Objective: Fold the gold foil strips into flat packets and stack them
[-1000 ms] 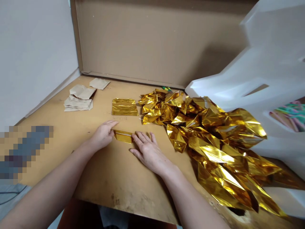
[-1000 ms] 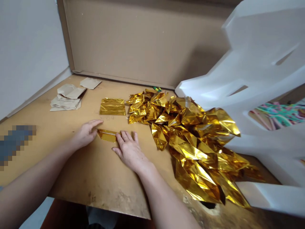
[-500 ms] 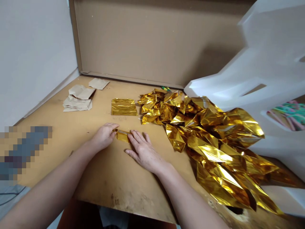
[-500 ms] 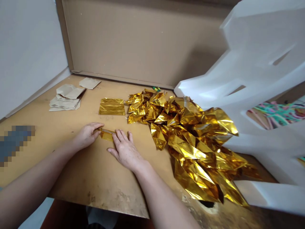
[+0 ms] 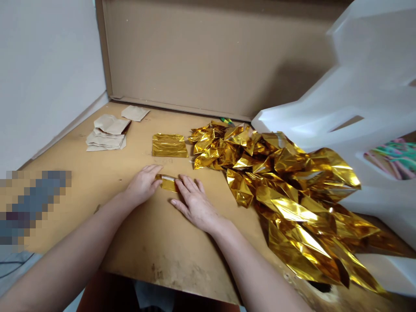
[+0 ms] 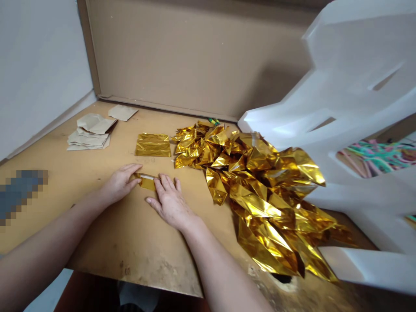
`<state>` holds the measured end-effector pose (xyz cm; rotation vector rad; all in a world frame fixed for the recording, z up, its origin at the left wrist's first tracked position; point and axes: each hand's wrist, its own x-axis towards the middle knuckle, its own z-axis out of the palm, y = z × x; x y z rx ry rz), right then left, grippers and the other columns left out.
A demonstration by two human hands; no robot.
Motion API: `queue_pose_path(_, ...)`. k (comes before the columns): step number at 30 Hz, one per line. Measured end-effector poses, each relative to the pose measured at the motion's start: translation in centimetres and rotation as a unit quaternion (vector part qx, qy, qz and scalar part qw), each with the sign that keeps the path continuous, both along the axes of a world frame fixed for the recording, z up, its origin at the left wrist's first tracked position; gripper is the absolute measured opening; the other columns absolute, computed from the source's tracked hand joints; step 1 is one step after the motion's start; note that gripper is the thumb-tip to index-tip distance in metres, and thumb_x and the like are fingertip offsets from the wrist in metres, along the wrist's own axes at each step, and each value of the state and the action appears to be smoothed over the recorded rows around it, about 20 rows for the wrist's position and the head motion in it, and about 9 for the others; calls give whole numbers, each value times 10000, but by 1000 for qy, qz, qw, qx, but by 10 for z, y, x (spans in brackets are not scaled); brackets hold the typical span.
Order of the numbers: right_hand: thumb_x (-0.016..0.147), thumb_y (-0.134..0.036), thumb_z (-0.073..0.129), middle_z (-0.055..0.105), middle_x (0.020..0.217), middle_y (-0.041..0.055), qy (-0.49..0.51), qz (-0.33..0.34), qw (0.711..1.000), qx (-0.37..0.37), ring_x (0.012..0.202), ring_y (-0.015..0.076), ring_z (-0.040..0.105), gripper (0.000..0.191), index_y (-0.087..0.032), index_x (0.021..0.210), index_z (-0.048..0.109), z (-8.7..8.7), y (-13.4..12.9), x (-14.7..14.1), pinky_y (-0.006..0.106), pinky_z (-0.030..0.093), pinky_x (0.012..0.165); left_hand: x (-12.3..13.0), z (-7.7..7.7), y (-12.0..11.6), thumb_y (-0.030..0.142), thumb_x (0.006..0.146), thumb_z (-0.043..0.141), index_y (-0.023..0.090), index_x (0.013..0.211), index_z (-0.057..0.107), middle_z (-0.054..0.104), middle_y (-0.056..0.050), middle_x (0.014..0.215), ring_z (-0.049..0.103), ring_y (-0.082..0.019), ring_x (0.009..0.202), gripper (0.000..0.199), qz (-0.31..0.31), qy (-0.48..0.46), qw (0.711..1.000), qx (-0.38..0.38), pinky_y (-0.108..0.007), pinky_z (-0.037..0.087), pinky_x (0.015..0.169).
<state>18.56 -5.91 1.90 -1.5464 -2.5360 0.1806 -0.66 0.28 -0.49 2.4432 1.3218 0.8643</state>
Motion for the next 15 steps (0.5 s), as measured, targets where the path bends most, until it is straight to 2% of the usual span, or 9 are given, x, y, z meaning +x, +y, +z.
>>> queue_pose_path(4,908,-495,342,393,1394,237,20,2,1000,3,1317,316,318,597,-94,1348,394,-1,2,0,574,237,1054,-1,3,-2,101,734,607,177,1036,551,613,-61,1047,568,-220,1007,316,19,14,999,30,-387,465,916)
queue_pose_path(8,914,-480,331,422,1363,244,30,3,1000,-2,1301,304,338,593,-67,1334,396,0,3,-1,569,234,1053,-2,7,-4,116,750,593,172,902,570,600,-57,932,570,-222,928,164,20,50,998,32,-380,483,864)
queue_pose_path(15,916,-470,326,456,1334,211,48,11,999,1,1266,289,380,549,-106,1318,413,1,2,0,558,246,1047,0,10,-5,107,792,514,170,1001,590,616,-67,1050,557,-212,1010,231,-38,80,996,20,-360,462,926)
